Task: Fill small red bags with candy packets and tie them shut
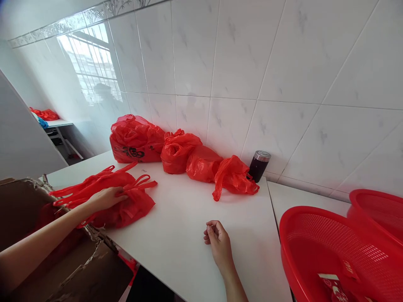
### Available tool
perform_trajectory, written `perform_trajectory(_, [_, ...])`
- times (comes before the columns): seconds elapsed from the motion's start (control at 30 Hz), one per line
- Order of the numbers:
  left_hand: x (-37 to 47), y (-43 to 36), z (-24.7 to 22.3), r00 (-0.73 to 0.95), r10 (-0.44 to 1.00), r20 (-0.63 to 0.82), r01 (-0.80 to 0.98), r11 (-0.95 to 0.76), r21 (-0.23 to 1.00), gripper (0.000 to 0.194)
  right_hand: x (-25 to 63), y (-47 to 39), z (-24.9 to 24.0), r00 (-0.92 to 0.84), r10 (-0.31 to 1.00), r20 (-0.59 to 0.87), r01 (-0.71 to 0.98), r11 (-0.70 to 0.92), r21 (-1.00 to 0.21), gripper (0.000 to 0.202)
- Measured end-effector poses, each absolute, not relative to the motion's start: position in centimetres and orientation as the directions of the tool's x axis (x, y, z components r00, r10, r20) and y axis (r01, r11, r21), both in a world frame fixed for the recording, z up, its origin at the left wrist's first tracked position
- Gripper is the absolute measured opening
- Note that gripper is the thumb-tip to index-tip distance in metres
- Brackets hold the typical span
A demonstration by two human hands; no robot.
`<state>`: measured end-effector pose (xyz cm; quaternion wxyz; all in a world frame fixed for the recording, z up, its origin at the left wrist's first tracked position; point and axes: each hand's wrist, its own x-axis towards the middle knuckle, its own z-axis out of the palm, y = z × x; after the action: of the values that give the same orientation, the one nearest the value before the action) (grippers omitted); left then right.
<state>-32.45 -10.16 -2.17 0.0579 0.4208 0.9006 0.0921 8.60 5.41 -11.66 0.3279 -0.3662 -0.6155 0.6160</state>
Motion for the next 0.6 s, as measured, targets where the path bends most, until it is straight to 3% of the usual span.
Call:
perform_trajectory(0.27, [-29.8, -10.0, -0.7, -0.599, 0.800, 0.030, 0.646, 0.461, 0.608, 0.044, 8.6, 5.2, -11.5, -0.518, 0.854, -0.041, 0.041, -0.023, -0.999, 0.036])
perform_trajectory(0.43, [-29.9, -11.6, 2.2, -0.636, 0.771, -0.025, 0.387, 0.347, 0.854, 0.048, 8.6, 5.4, -11.8, -0.512, 0.857, -0.053, 0.051, -0.031, -0.998, 0.038])
perform_trajectory(0.6, [-30.2, -13.7, 4.7, -0.666, 0.742, -0.074, 0.212, 0.284, 0.935, 0.048, 8.5, 5.6, -12.3, -0.515, 0.854, -0.075, 0.096, -0.029, -0.995, 0.038])
